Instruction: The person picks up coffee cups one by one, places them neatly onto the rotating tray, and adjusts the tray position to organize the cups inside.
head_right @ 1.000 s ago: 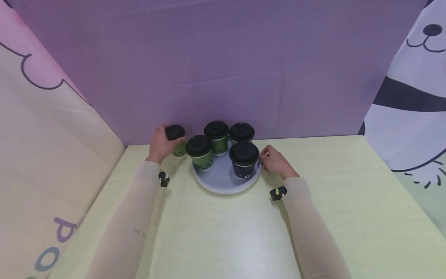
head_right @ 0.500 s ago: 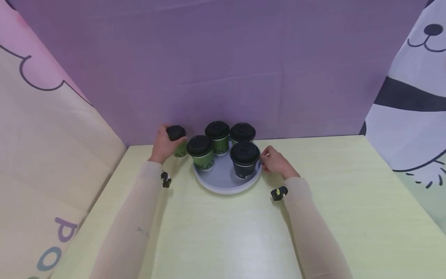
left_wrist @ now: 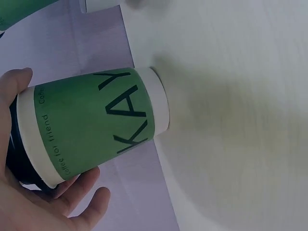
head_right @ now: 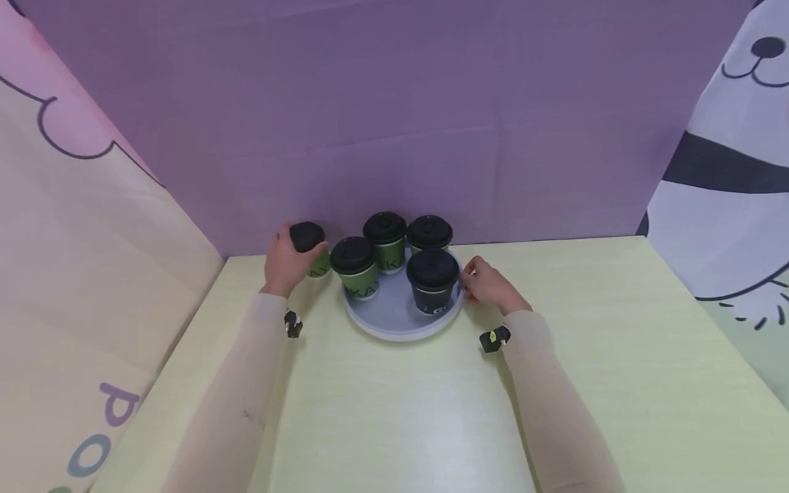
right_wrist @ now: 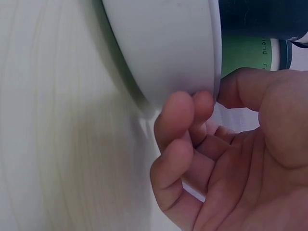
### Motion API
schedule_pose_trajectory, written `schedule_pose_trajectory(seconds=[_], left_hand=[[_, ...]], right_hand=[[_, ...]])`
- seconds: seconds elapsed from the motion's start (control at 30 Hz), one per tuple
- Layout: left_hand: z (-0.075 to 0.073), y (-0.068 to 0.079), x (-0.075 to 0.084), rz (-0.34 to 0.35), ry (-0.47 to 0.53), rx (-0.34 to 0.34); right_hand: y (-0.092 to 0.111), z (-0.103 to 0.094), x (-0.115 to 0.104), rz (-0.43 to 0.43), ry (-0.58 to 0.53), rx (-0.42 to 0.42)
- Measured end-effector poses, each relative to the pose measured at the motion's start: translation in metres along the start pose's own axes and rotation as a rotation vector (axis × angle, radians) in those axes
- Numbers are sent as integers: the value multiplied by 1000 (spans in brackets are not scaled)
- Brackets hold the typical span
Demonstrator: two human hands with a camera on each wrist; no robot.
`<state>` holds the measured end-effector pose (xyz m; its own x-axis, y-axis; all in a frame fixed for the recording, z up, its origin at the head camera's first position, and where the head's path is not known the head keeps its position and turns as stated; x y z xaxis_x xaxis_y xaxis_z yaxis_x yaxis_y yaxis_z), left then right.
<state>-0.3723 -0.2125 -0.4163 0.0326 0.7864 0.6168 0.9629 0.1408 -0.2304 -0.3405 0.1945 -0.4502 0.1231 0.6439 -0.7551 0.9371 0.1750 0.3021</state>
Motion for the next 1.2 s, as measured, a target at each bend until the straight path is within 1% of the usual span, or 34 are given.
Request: schedule_pose_trajectory(seconds=[0.27,0.43,0.6,0.73,0.83,1.07,1.2], left_hand=[[-10,16,-4,35,-36,67],[-16,28,-6,33,-52,87],[-20,39,-8,33,-59,98],[-23,46,-9,14,-40,83],[-24,51,-11,2,-33,52],[-28,62,-13,-6,-122,-26],[-30,66,-13,-21,-135,-50]], right_hand=[[-1,1,-1,-1,0,-1],[-3,2,2,14,-19,-16],[-2,2,2,-1,-37,-35],[-1,1,3,-8,-23,-37],[0,2,4,-2,-16,-39],[1,1,3,-8,-35,-44],[2,1,3,0,-34,-54]])
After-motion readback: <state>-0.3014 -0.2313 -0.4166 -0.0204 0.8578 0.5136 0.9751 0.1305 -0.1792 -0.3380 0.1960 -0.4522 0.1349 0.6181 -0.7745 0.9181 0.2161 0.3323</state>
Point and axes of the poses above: each hand's wrist, its own y-axis away from the middle knuckle, its own z-axis out of the palm, x = y × z, the point moved 4 cm from there along -y, towards the middle knuckle, and after that the axes turned 6 degrees about z, right-handed, at the moved point
